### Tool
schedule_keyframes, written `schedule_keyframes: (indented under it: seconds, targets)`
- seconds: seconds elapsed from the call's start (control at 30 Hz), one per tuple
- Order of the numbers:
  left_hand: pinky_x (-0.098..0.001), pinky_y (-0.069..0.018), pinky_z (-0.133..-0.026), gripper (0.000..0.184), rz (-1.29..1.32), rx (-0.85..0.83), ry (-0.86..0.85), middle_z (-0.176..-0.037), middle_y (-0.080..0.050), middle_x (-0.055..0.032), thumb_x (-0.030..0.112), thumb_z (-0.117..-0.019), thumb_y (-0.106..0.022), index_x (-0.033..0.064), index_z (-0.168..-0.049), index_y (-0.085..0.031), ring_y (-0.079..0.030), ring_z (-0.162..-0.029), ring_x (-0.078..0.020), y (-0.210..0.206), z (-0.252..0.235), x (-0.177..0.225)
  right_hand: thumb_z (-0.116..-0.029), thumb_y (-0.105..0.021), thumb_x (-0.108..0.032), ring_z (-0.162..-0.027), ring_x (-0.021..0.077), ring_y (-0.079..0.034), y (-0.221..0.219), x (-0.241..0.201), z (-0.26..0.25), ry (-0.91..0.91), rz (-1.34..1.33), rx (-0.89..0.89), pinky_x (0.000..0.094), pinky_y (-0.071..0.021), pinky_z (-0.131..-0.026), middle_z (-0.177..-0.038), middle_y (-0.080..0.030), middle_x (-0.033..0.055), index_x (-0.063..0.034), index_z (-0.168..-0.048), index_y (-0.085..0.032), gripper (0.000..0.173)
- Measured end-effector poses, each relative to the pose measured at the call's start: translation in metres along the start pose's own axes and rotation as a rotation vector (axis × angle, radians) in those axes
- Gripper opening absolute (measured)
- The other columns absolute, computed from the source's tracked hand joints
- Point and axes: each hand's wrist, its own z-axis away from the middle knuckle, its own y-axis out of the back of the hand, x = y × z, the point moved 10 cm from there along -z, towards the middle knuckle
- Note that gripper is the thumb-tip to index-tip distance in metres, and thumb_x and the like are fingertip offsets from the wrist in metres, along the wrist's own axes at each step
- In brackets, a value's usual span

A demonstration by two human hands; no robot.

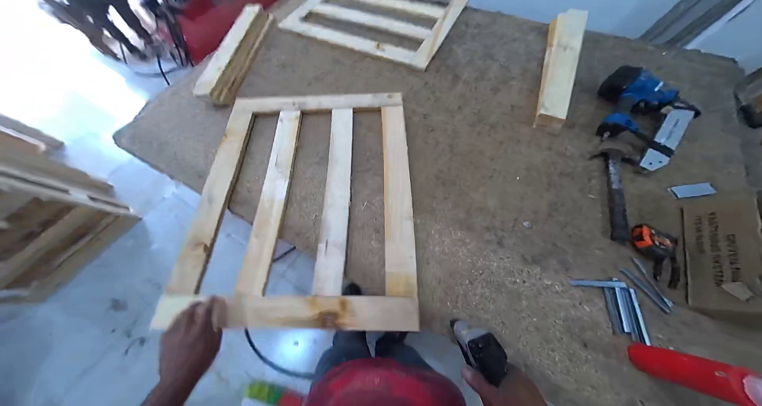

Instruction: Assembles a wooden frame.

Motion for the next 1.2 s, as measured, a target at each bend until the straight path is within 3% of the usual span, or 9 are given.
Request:
schedule_keyframes:
  seconds: [0.07, 0.1, 0.17, 0.27, 0.33, 0.43, 0.57, 1.03, 1.2]
  targets:
    - [-0.0690, -0.0375, -0.111, 0.075, 0.334, -0.016, 0.461, -0.148, -0.044, -0.0371, 0.025, -0.0923, -0.074, -0.0060, -0.151, -0.040, -0.045, -0.137, -0.0537, 0.003, 0.025, -0.025, -0.0855, -0.074, -0.060, -0.063, 0.0271, -0.068, 0.000, -0.011, -0.002, 0.001, 0.068, -0.018, 0.0521, -0.0588, -0.063, -0.077, -0.070, 0.0110, -0.0077, -0.113, -0.070, 0.059]
    - [-0.0622, -0.0442, -0.108, 0.070, 0.551, -0.044, 0.699, -0.144, -0.050, -0.0335, 0.026, -0.0960, -0.071, -0.0050, -0.151, -0.040, -0.053, -0.132, -0.0462, -0.013, 0.049, -0.025, -0.0838, -0.074, -0.062, -0.062, 0.0246, -0.067, -0.004, -0.015, -0.003, 0.013, 0.081, -0.040, 0.0494, -0.0588, -0.061, -0.077, -0.069, 0.0086, -0.0108, -0.115, -0.069, 0.060]
    - [-0.0481, -0.0559, -0.086, 0.051, 1.133, -0.162, 1.038, -0.131, -0.059, -0.0208, 0.037, -0.1092, -0.042, 0.0035, -0.148, -0.042, -0.065, -0.106, -0.0299, -0.077, 0.087, 0.014, -0.0807, -0.073, -0.067, -0.059, 0.0188, -0.065, -0.018, -0.035, -0.009, 0.103, 0.094, -0.098, 0.0437, -0.0589, -0.056, -0.077, -0.069, 0.0029, -0.0149, -0.116, -0.069, 0.063]
    - [-0.0542, -0.0567, -0.092, 0.081, 1.835, -0.277, 1.078, -0.134, -0.061, -0.0186, 0.072, -0.1019, -0.022, 0.0074, -0.148, -0.040, -0.066, -0.114, -0.0341, -0.117, 0.113, 0.117, -0.0825, -0.072, -0.063, -0.072, 0.0132, -0.069, -0.052, -0.084, -0.012, 0.222, 0.273, -0.219, 0.0415, -0.0604, -0.068, -0.087, -0.071, -0.0014, -0.0181, -0.115, -0.070, 0.055]
    - [-0.0546, -0.0549, -0.098, 0.076, 1.997, -0.345, 0.953, -0.135, -0.062, -0.0144, 0.071, -0.1022, -0.028, 0.0117, -0.149, -0.040, -0.064, -0.119, -0.0312, -0.114, 0.114, 0.166, -0.0866, -0.073, -0.055, -0.088, 0.0170, -0.071, -0.080, -0.111, -0.013, 0.308, 0.477, -0.303, 0.0482, -0.0598, -0.081, -0.094, -0.073, 0.0018, -0.0177, -0.114, -0.070, 0.047]
    - [-0.0526, -0.0590, -0.091, 0.043, 2.055, -0.358, 0.935, -0.122, -0.067, -0.0167, 0.032, -0.1063, -0.055, 0.0068, -0.141, -0.047, -0.069, -0.107, -0.0306, -0.114, 0.111, 0.204, -0.0848, -0.075, -0.052, -0.090, 0.0245, -0.072, -0.113, -0.122, -0.028, 0.379, 0.692, -0.355, 0.0549, -0.0583, -0.079, -0.093, -0.073, 0.0049, -0.0190, -0.114, -0.069, 0.044]
    - [-0.0514, -0.0627, -0.079, 0.051, 1.870, -0.299, 1.142, -0.113, -0.070, -0.0194, 0.012, -0.0918, -0.076, 0.0038, -0.136, -0.051, -0.073, -0.095, -0.0322, -0.122, 0.112, 0.203, -0.0849, -0.074, -0.051, -0.093, 0.0242, -0.071, -0.123, -0.115, -0.046, 0.229, 0.760, -0.403, 0.0541, -0.0575, -0.082, -0.096, -0.073, 0.0048, -0.0202, -0.117, -0.067, 0.045]
    - [-0.0544, -0.0641, -0.078, 0.057, 1.544, -0.268, 1.184, -0.107, -0.072, -0.0204, 0.016, -0.0845, -0.085, 0.0000, -0.130, -0.054, -0.074, -0.092, -0.0337, -0.112, 0.104, 0.180, -0.0845, -0.070, -0.057, -0.085, 0.0275, -0.072, -0.131, -0.131, -0.068, 0.195, 0.925, -0.489, 0.0544, -0.0574, -0.073, -0.087, -0.072, 0.0062, -0.0198, -0.116, -0.066, 0.049]
    - [-0.0523, -0.0647, -0.076, 0.053, 1.434, -0.315, 1.202, -0.105, -0.072, -0.0193, 0.019, -0.0878, -0.083, -0.0001, -0.129, -0.055, -0.075, -0.088, -0.0319, -0.106, 0.104, 0.180, -0.0909, -0.068, -0.048, -0.096, 0.0352, -0.071, -0.140, -0.135, -0.069, 0.063, 1.001, -0.608, 0.0569, -0.0560, -0.079, -0.098, -0.072, 0.0142, -0.0132, -0.124, -0.062, 0.049]
